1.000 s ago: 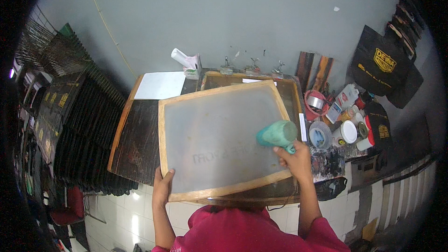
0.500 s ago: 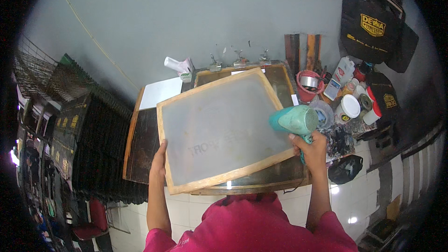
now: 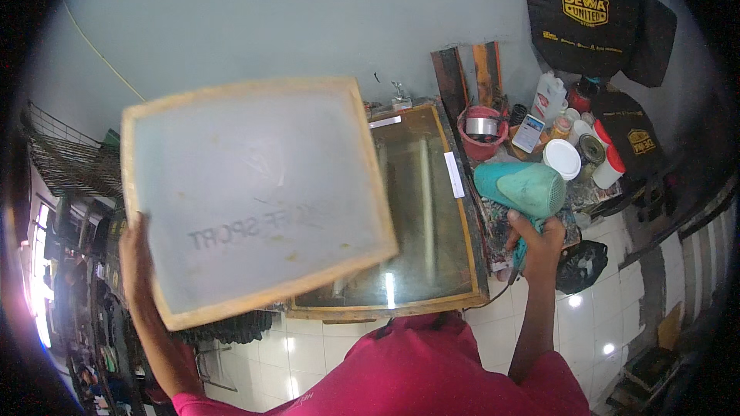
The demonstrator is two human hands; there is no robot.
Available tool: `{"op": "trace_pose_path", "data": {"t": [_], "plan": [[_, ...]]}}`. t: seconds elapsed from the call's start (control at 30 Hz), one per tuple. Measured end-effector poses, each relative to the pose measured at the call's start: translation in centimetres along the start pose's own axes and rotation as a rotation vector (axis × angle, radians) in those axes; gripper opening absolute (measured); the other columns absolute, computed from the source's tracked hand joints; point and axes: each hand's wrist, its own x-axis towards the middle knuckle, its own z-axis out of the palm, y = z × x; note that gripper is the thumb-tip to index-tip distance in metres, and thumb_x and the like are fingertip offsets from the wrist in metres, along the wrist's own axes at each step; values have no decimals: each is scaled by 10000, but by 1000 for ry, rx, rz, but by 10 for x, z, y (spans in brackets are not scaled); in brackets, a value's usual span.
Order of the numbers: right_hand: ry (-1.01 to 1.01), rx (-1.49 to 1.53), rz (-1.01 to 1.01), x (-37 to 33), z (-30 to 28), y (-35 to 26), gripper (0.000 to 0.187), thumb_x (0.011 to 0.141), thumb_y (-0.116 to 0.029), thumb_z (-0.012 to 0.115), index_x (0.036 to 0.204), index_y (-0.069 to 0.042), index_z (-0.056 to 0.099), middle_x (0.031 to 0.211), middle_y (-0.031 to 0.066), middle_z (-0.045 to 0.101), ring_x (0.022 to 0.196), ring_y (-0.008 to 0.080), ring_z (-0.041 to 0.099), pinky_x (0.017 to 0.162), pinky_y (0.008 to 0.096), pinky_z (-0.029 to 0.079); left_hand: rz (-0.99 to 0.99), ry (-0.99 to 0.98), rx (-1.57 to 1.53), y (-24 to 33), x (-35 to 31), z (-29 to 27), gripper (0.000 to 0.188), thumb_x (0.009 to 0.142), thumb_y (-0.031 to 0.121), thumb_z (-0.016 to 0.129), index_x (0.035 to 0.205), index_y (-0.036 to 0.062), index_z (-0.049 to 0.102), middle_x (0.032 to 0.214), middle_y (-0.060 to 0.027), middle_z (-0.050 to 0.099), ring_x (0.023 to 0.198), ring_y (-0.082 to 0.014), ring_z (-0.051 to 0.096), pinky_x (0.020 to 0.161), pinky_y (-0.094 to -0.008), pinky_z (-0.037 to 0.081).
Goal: The person holds a wooden-framed screen with a translucent mesh and uses a teal hairdryer to apply heat to the surface. They move the hairdryer across the mesh in sweeping motions, occasionally adjusting the frame's position on the workbench.
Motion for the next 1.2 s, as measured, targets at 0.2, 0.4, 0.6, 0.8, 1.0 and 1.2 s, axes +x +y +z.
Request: {"op": "trace_pose_path", "data": {"t": [0.2, 0.4, 0.6, 0.8, 1.0, 1.2], "plan": [[-2, 58, 21, 15, -29, -11, 234, 872, -131, 792, 1012, 30, 696, 686, 51, 632, 507, 138, 575, 494, 298, 473, 466, 134, -138, 82, -42, -27, 490, 910, 292, 810, 1218, -47, 637, 1022, -55, 659, 923, -130, 584, 841, -278, 481], [-54, 59, 11, 25, -49, -22, 238, 860, -154, 796, 977, 27, 695, 660, 47, 609, 501, 143, 568, 494, 300, 476, 622, 246, 382, 129, -136, 38, 485, 758, 178, 932, 1071, -2, 609, 836, -102, 625, 759, -138, 566, 727, -301, 518], [-78, 82, 30, 29, -74, -25, 267, 864, -144, 788, 1022, 39, 675, 681, 64, 617, 506, 146, 567, 487, 303, 475, 929, 141, 532, 103, -173, 93, 609, 696, 261, 966, 1126, 20, 608, 816, -106, 596, 695, -279, 596, 635, -394, 509], [-73, 100, -46, 29, -82, -42, 258, 923, -127, 754, 1066, 46, 628, 709, 50, 587, 534, 132, 562, 464, 309, 491, 1182, 88, 629, 72, -212, 122, 475, 714, 158, 858, 1087, 1, 609, 890, -100, 593, 750, -250, 606, 637, -380, 502], [-181, 142, -29, 30, -66, -45, 274, 931, -110, 746, 1108, 42, 603, 764, 50, 587, 578, 122, 569, 473, 313, 507, 1127, 37, 590, 15, -270, 174, 399, 710, 155, 780, 1073, 41, 660, 876, -73, 607, 730, -228, 601, 623, -361, 465], [-403, 51, 63, 25, -33, -33, 285, 892, -75, 760, 1108, 59, 631, 750, 60, 617, 554, 138, 587, 480, 314, 507, 884, -164, 489, -35, -328, 220, 425, 753, 203, 755, 1153, 101, 654, 878, -39, 549, 801, -220, 591, 685, -368, 435]]}}
